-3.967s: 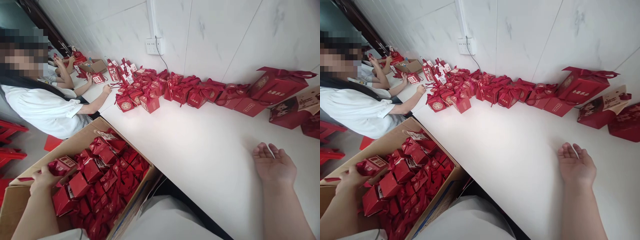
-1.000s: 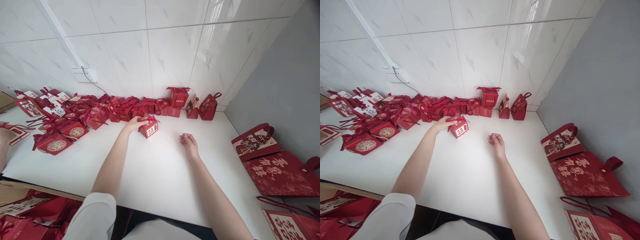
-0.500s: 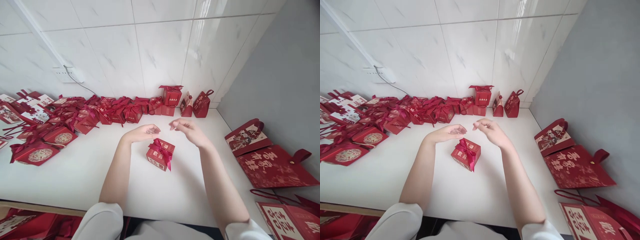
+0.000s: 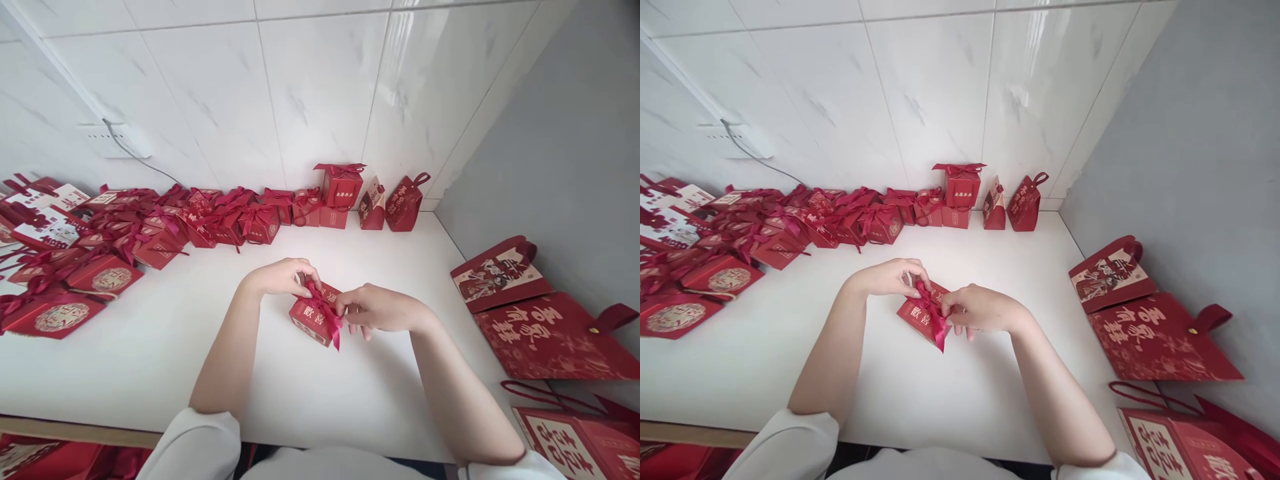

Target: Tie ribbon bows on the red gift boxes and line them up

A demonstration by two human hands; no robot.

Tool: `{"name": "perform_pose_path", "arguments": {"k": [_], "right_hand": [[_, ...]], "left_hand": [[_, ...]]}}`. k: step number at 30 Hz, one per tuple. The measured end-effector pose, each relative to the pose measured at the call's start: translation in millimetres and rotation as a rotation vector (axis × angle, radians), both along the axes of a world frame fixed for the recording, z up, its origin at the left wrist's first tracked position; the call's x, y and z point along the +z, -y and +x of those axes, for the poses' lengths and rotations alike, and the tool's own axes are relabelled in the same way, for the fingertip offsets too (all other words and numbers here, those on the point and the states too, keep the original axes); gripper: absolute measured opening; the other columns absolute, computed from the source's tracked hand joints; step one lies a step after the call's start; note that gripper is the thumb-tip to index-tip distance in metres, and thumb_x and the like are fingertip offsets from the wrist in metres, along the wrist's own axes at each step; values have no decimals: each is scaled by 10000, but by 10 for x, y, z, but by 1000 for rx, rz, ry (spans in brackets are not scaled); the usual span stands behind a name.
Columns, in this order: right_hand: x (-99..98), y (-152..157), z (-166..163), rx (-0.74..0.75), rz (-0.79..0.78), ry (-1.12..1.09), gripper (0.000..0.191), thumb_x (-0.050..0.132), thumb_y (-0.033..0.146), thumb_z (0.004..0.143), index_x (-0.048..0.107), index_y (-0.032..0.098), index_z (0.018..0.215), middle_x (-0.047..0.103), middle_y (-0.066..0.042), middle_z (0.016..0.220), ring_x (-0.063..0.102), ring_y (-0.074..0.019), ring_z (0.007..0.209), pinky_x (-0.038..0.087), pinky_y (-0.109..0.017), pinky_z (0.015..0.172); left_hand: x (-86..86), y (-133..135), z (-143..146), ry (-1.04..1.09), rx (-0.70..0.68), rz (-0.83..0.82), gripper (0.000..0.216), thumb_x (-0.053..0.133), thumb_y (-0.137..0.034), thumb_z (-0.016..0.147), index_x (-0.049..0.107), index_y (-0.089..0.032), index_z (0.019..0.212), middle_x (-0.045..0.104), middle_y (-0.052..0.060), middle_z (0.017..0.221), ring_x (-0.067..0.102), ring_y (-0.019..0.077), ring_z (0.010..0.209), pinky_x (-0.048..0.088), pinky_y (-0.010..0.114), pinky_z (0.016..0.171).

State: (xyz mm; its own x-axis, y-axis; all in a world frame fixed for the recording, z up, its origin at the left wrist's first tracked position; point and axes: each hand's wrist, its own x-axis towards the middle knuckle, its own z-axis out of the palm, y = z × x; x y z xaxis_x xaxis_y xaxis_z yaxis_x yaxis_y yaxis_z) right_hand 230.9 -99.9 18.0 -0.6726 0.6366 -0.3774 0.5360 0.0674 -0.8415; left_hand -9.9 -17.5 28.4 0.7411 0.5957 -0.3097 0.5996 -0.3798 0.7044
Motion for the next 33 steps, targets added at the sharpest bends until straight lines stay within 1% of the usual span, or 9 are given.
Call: {"name": "perform_pose_path", "arguments": {"k": [4,9,12,15,20,24,28,31,33], "right_hand": [[24,-30,97,-27,-48,-79,143,474,316,892,568,211,913,675,-11,816,643,-139,603,465,-262,616],[40,-76,279,-9,-128,-177,136,465,317,908,528,201,937,679,-28,852,645,-153,689,471,-275,661],[13,-116,346,-6,-106,-174,91,487,265,883,543,194,900,650,-18,850,623,-159,778,450,-276,712],[-10,-148,361,4,-42,-157,54,511,217,840,559,193,834,619,2,830,567,-147,786,419,-265,731],[-33,-180,343,7,-73,-182,103,458,174,810,560,188,805,599,8,783,548,-142,739,403,-262,707],[-65,-209,344,4,-38,-177,181,411,163,802,582,172,742,542,10,713,487,-130,684,372,-257,681],[-77,-205,357,29,-16,-131,176,470,241,831,588,167,724,537,10,716,466,-129,681,362,-260,673],[-73,-190,362,38,17,-95,245,631,369,792,539,171,682,495,31,687,422,-112,639,340,-248,626],[-82,-190,357,14,28,-113,316,666,421,777,504,173,665,476,39,673,409,-104,620,331,-243,606]], "left_hand": [[-12,-7,11,-17,-21,-19,158,674,-326,701,665,-211,809,620,12,916,582,149,770,454,275,687],[0,19,24,-51,-44,-120,283,713,-427,675,575,-196,764,614,-10,776,554,133,673,415,258,596],[15,39,45,-67,-84,-147,339,666,-517,713,578,-191,742,618,2,804,540,135,693,401,257,592],[28,49,81,-59,-105,-119,338,613,-529,761,597,-191,748,609,7,824,517,130,698,399,262,615],[31,70,177,77,-2,21,264,629,-463,764,635,-199,772,580,30,968,541,147,815,431,285,734],[1,85,239,109,14,-46,258,613,-450,772,662,-198,802,572,51,1120,574,174,932,453,304,815],[-48,69,244,30,-16,-101,279,574,-448,803,692,-199,762,526,44,1297,552,210,1091,436,299,887],[-49,65,240,46,-43,-131,291,570,-444,813,670,-183,736,567,53,1249,562,204,1079,432,291,895],[-35,79,252,81,-51,-153,305,593,-449,798,621,-170,678,601,53,1192,584,192,1007,437,291,872]]}}
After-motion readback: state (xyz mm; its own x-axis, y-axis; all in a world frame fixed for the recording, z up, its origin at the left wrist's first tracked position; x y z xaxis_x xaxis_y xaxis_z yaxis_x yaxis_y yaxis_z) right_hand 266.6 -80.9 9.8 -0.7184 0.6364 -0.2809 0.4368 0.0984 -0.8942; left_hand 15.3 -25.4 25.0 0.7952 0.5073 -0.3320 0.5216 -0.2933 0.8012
